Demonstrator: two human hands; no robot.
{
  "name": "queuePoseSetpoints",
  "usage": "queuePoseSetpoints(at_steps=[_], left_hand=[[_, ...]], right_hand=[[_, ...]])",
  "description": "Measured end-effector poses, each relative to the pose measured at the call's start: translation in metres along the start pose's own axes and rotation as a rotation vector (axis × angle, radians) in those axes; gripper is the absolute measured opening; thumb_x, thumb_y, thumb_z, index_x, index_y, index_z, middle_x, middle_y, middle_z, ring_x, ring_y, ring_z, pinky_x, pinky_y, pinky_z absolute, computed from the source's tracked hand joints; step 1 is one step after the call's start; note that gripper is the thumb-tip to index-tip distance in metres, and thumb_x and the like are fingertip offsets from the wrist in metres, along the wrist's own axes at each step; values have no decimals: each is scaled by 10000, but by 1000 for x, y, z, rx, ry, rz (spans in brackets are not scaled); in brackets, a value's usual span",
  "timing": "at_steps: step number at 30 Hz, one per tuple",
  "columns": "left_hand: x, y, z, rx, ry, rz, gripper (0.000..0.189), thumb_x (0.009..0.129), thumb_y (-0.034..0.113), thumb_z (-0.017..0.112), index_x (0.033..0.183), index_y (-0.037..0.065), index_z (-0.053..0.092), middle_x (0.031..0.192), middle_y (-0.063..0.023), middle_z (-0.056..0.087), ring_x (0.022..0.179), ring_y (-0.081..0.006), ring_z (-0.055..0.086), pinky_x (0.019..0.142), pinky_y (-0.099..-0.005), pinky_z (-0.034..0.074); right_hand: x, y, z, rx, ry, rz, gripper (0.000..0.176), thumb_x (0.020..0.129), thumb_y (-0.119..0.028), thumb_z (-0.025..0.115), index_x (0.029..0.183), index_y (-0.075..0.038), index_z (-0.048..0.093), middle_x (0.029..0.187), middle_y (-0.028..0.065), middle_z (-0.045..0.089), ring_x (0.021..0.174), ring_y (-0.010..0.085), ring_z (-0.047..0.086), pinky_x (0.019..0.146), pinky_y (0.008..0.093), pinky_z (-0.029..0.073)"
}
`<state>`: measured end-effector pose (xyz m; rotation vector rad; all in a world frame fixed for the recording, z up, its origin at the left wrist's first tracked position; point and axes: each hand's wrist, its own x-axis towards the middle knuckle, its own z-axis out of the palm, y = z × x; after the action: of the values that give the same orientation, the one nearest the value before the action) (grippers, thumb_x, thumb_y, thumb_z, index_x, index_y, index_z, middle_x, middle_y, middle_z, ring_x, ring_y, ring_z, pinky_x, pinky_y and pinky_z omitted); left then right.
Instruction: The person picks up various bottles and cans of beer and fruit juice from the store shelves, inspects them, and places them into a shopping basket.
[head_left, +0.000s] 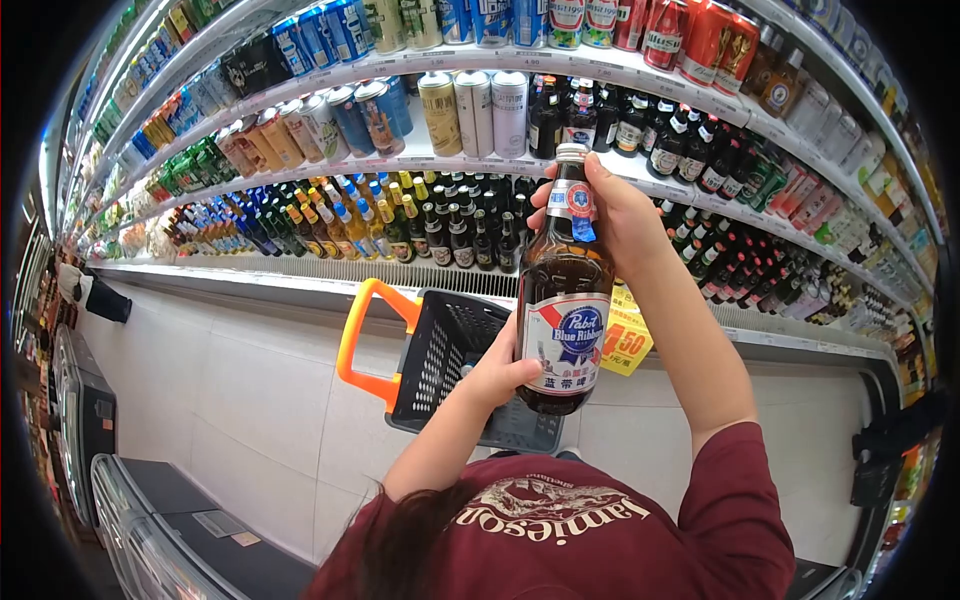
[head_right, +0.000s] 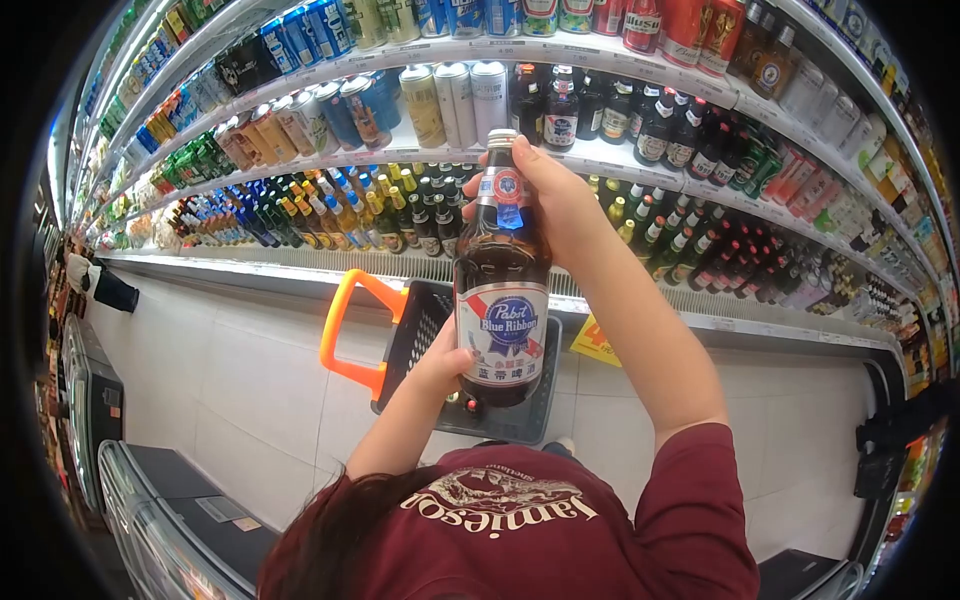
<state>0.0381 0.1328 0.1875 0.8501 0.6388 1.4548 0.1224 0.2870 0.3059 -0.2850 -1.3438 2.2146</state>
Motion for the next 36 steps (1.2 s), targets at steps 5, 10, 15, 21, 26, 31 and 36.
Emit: queuePoseSetpoints(at_steps=[5,10,15,21,26,31,36], left_hand=[[-5,-4,0,18,54,22,1008,580,429,721,1317,13,175,1228,-143,398,1115,-228,431,925,-360,365],[-5,-12,11,-7,134,44,994,527,448,735,1271,-5,256,1158,-182,462,1036,-277,524,859,-399,450],[-1,-18,16,-4,140,20,1008,514,447,748,1271,-7,260,1161,-179,463,1038,-277,523,868,-397,448],[-6,-33,-4,17,120,5,972,560,392,729,1298,13,223,1207,-144,422,1098,-230,449,921,-355,370],[-14,-31,-13,3,213,45,965,532,422,749,1259,-16,290,1144,-174,480,1018,-261,536,850,-380,458],[-25,-21,-31,-19,119,-4,963,569,394,727,1292,9,219,1211,-136,419,1107,-218,443,931,-354,365],[-34,-30,-57,-31,157,-18,960,573,374,740,1297,15,220,1221,-138,422,1111,-231,453,926,-365,375]], right_hand=[[-2,2,5,13,28,47,406,921,-373,298,1037,-17,454,877,147,584,803,263,602,670,368,506],[-7,1,-1,27,17,68,405,918,-377,307,1035,-20,457,877,148,584,804,263,602,669,372,507],[-12,0,-10,35,16,66,391,916,-367,324,1032,-20,461,879,148,585,804,266,601,672,375,504],[-11,13,-15,55,-8,40,394,915,-368,329,1027,-14,462,871,147,585,784,261,601,671,362,498],[3,28,-7,56,-8,95,380,915,-360,333,1023,-18,460,864,145,585,773,255,600,668,360,495],[17,51,0,64,-39,111,351,919,-339,333,1033,-28,449,872,142,582,788,247,597,695,361,490],[29,68,0,32,-40,123,352,915,-341,344,1037,-26,440,883,143,579,797,249,597,701,358,487]])
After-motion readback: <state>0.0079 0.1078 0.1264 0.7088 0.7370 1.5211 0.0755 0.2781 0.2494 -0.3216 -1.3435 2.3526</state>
